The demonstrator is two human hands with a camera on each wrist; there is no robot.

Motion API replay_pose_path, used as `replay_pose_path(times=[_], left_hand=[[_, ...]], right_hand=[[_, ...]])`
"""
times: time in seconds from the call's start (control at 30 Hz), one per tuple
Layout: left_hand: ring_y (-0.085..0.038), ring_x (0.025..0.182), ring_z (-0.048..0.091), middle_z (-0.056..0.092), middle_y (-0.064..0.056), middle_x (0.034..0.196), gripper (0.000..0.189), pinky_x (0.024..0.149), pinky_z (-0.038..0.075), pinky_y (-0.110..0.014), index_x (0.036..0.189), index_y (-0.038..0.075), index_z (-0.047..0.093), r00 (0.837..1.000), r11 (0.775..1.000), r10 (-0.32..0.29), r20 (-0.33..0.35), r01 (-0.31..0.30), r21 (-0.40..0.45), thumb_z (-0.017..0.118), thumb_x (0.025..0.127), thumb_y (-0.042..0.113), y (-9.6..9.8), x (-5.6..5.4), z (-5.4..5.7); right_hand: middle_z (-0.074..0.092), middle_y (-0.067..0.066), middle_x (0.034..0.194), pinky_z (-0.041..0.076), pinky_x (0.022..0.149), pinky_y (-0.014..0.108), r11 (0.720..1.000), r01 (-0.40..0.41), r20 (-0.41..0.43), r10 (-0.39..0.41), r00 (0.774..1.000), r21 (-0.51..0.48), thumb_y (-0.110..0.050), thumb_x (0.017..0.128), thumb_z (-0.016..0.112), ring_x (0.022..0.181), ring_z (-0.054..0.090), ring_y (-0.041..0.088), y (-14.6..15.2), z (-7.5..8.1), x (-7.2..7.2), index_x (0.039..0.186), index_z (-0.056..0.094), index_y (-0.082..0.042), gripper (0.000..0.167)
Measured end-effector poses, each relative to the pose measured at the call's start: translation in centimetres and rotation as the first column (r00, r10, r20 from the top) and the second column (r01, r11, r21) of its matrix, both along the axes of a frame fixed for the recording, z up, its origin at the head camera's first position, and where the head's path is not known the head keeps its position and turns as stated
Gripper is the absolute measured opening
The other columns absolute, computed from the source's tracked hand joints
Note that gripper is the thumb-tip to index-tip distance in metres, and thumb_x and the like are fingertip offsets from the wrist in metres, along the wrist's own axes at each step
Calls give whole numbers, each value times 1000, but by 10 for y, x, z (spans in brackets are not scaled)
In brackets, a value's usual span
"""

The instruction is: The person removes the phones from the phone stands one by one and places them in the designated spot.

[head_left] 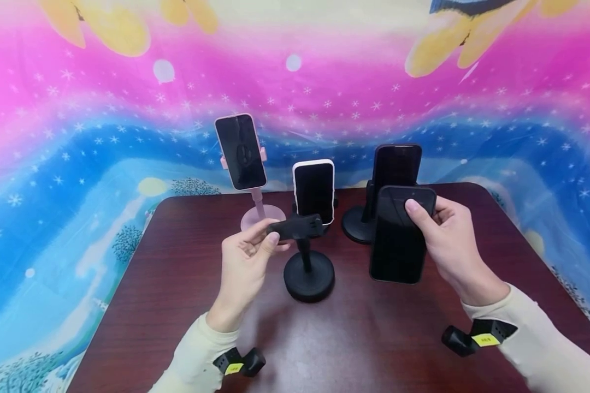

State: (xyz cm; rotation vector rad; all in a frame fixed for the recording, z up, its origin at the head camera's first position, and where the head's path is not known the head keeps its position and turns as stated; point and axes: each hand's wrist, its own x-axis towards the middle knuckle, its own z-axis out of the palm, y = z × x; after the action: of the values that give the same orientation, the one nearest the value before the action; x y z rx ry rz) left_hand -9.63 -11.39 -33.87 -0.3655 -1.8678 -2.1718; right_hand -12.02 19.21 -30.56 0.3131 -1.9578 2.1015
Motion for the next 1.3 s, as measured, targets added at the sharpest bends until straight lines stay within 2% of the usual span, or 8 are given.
replay_pose_path(times=[0.2,0.27,0.43,0.57,0.7,0.93,1.3], left_hand=[[-14,83,78,75,2,104,26,83,63,-34,121,-13,64,999,999,37,-36,-37,-8,61,96,-7,-10,1,3],[-15,84,78,76,4,104,27,83,63,-35,122,-13,64,998,999,45,-46,-45,1,61,96,-6,-14,1,4],[-18,86,78,77,1,107,25,84,62,-37,121,-12,64,996,997,70,-63,-69,23,60,98,-4,-23,2,8],[-16,85,78,77,0,109,25,84,62,-36,120,-13,64,993,994,104,-60,-102,24,61,98,-3,-29,3,12],[-16,85,77,77,-2,106,25,85,62,-34,120,-14,64,990,991,129,-60,-128,28,61,98,-1,-35,4,14],[-16,83,78,76,-5,101,24,82,63,-33,117,-16,64,982,986,159,-100,-153,61,62,97,-3,-47,1,17],[-18,84,78,77,-7,104,23,81,63,-32,117,-14,67,968,973,222,-120,-212,88,62,96,-4,-69,0,23]], right_hand=[[79,-9,89,60,67,18,999,26,15,-27,1000,30,-7,99,63,78,74,5,7,-9,4,99,78,-15,17],[79,-9,88,60,67,18,999,30,18,-31,999,39,-7,100,63,78,74,4,9,-12,6,99,78,-16,17],[78,-11,87,59,68,16,996,49,37,-52,998,77,-7,100,62,78,73,3,14,-22,9,99,77,-19,20],[78,-12,88,59,69,16,995,45,41,-49,998,90,-8,100,62,79,73,2,18,-28,13,99,77,-19,19],[78,-12,88,59,69,16,994,35,50,-40,998,100,-8,101,61,79,73,2,22,-35,16,99,77,-18,18],[76,-12,83,57,66,15,988,66,67,-76,995,143,-8,101,61,75,70,1,29,-47,18,95,76,-19,19],[77,-11,85,58,66,16,987,38,103,-55,993,155,-10,102,59,77,72,2,40,-60,19,97,76,-17,19]])
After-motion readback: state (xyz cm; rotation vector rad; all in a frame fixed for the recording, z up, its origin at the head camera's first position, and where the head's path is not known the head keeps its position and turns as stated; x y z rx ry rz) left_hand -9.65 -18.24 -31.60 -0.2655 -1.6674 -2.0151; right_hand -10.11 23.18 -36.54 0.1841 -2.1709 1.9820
